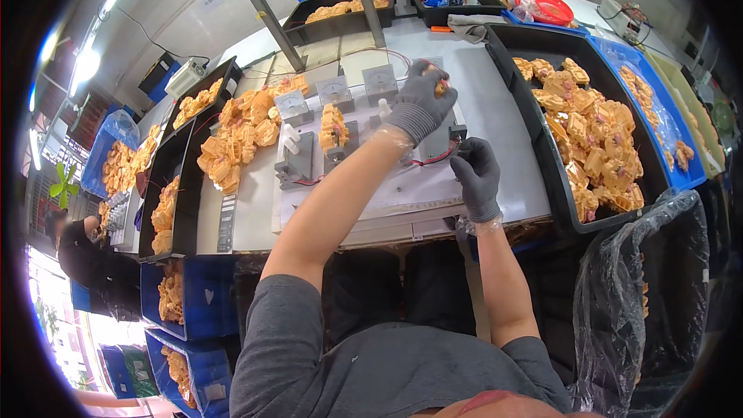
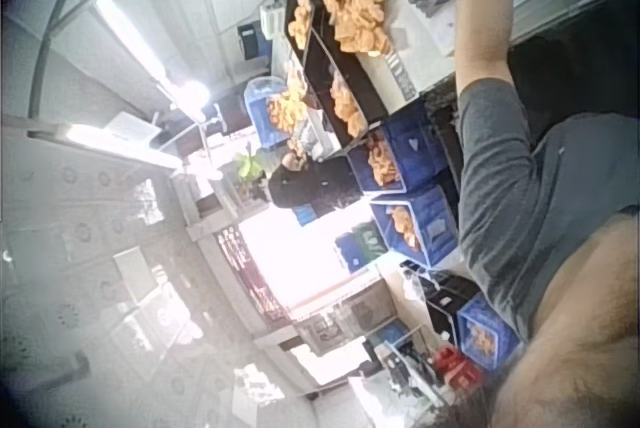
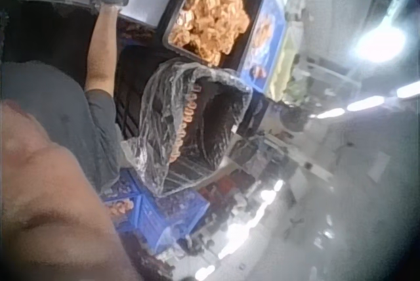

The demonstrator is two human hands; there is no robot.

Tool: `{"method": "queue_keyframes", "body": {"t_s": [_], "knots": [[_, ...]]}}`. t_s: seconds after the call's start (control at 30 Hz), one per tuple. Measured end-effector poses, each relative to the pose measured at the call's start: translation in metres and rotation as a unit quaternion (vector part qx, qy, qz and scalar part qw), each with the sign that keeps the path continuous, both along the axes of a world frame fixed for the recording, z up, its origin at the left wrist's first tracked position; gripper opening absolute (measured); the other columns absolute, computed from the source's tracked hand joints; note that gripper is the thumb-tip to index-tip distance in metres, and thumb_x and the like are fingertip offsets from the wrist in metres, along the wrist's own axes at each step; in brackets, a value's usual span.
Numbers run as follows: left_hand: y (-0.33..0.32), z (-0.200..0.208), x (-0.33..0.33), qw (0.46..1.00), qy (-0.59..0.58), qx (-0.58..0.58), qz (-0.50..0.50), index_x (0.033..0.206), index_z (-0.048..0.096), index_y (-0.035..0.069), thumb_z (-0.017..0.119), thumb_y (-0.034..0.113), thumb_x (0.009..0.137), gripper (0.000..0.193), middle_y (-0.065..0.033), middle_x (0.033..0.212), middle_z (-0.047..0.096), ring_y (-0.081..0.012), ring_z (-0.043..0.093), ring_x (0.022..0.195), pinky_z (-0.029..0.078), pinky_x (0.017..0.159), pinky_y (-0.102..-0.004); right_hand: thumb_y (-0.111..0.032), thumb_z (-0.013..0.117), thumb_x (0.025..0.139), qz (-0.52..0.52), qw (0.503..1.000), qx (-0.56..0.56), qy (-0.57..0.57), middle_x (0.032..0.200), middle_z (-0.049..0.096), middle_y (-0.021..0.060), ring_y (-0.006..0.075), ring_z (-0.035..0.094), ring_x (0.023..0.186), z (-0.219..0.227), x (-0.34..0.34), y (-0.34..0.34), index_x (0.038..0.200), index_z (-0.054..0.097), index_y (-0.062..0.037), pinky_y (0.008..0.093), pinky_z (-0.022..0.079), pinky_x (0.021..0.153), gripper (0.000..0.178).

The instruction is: Assemble toy tank parts by placing them into an assembly jig.

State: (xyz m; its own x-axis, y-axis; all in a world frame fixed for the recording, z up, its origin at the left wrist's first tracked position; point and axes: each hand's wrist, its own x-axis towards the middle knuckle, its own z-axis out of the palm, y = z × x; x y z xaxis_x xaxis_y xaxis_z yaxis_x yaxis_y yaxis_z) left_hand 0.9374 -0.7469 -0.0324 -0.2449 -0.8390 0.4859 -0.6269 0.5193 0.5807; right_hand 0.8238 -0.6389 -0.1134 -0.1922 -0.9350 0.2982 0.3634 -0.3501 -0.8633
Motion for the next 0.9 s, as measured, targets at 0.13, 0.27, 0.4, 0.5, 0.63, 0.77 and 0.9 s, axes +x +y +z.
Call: {"method": "queue_keyframes", "body": {"t_s": [0.13,0.27,0.4,0.5,0.63,0.77,0.9], "knots": [[0.007,-0.009,-0.005,0.992,-0.113,0.048,-0.016,0.107,0.059,0.002,0.058,0.035,0.081,0.042,-0.0239,0.125,0.043,-0.0393,0.051,0.109,0.043,0.091,-0.0401,0.003,0.06,0.078,0.004,1.0,-0.002,0.011,0.074,0.053,-0.0005,0.0047,0.048,0.061,0.0,0.0,-0.003,0.099,0.051,0.0,0.0191,0.041,0.054,0.023],[0.012,-0.005,-0.011,0.979,-0.162,0.121,-0.02,0.115,0.054,0.003,0.053,0.04,0.084,0.049,-0.0273,0.128,0.038,-0.0436,0.046,0.114,0.041,0.094,-0.0437,0.002,0.061,0.079,0.006,1.0,-0.016,0.018,0.075,0.052,-0.0003,0.0043,0.047,0.063,-0.001,0.001,-0.004,0.098,0.051,-0.001,0.0183,0.04,0.055,0.022],[0.053,-0.005,-0.009,0.988,-0.088,-0.115,0.049,0.119,0.048,0.002,0.059,0.031,0.083,0.049,-0.0254,0.128,0.038,-0.0454,0.046,0.11,0.041,0.091,-0.044,0.002,0.064,0.075,-0.063,0.977,-0.064,0.194,0.086,0.057,0.0045,0.0113,0.055,0.071,-0.002,-0.008,-0.002,0.108,0.051,-0.0011,0.0233,0.046,0.063,0.036],[0.112,-0.008,0.018,0.985,0.042,-0.144,-0.087,0.112,0.053,0.005,0.064,0.012,0.077,0.037,-0.0216,0.12,0.047,-0.0376,0.056,0.096,0.048,0.079,-0.0384,-0.001,0.07,0.069,-0.155,0.882,-0.1,0.434,0.098,0.059,0.008,0.0199,0.06,0.08,-0.002,-0.027,0.011,0.114,0.053,-0.0034,0.0292,0.049,0.072,0.049],[0.175,-0.038,0.062,0.988,0.053,-0.111,-0.096,0.101,0.057,0.002,0.063,0.001,0.074,0.028,-0.0172,0.103,0.058,-0.0316,0.062,0.084,0.051,0.07,-0.0339,-0.006,0.076,0.065,-0.093,0.898,-0.002,0.43,0.094,0.059,0.0067,0.0189,0.059,0.078,-0.008,-0.035,0.012,0.101,0.062,-0.0048,0.0286,0.049,0.071,0.039],[0.19,-0.075,0.118,0.976,0.047,-0.208,0.038,0.099,0.057,0.0,0.062,-0.004,0.073,0.026,-0.0168,0.099,0.059,-0.0324,0.062,0.083,0.051,0.071,-0.0343,-0.004,0.073,0.068,-0.076,0.896,0.047,0.435,0.093,0.06,0.007,0.0191,0.059,0.077,-0.001,-0.024,0.011,0.099,0.062,-0.0038,0.0282,0.049,0.069,0.034],[0.188,-0.102,0.163,0.968,0.035,-0.215,0.125,0.096,0.056,0.001,0.06,-0.007,0.073,0.024,-0.0167,0.096,0.059,-0.0318,0.061,0.08,0.051,0.069,-0.0346,-0.002,0.067,0.071,-0.206,0.867,-0.039,0.452,0.085,0.061,0.0071,0.024,0.06,0.076,0.002,0.028,0.029,0.092,0.064,-0.0056,0.0325,0.048,0.067,0.022]]}}
